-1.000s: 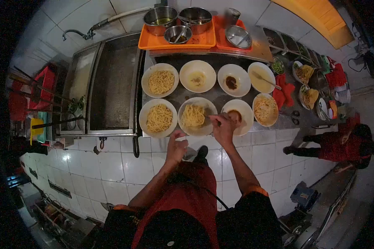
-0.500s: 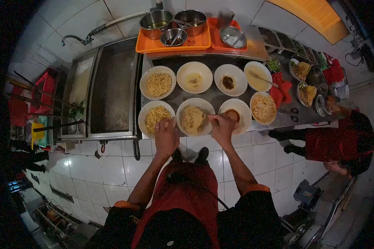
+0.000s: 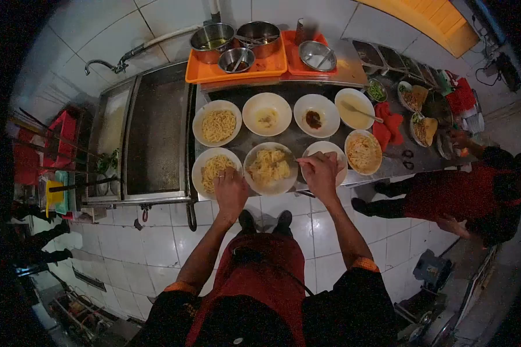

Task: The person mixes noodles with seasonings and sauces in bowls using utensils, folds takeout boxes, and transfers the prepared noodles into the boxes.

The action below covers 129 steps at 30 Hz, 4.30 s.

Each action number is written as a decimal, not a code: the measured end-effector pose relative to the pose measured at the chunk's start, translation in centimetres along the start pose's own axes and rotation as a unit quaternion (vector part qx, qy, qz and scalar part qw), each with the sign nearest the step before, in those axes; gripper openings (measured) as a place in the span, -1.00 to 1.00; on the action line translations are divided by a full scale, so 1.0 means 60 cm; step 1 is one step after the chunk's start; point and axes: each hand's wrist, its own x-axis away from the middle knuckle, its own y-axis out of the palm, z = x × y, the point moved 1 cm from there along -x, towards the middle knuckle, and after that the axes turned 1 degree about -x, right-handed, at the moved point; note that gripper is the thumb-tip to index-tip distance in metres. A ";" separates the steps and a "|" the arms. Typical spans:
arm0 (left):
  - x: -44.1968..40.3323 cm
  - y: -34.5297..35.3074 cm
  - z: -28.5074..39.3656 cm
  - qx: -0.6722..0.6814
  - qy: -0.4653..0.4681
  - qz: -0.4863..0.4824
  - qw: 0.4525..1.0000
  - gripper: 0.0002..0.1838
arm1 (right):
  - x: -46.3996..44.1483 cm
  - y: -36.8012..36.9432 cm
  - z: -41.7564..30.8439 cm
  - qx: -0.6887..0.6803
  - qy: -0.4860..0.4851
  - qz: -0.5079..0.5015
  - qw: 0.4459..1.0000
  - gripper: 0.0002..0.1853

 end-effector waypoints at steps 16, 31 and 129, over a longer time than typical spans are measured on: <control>0.079 -0.065 0.003 0.347 -0.098 -0.006 0.933 -0.81 | -0.017 0.006 -0.004 0.242 -0.104 0.086 0.961 -0.91; 0.138 -0.089 -0.007 0.441 -0.126 -0.136 0.878 -0.85 | 0.007 0.068 -0.001 0.191 -0.049 -0.033 0.980 -0.77; 0.135 0.032 0.061 0.667 -0.332 -0.215 0.631 -0.19 | -0.013 -0.008 -0.011 0.128 -0.020 0.058 0.990 -0.81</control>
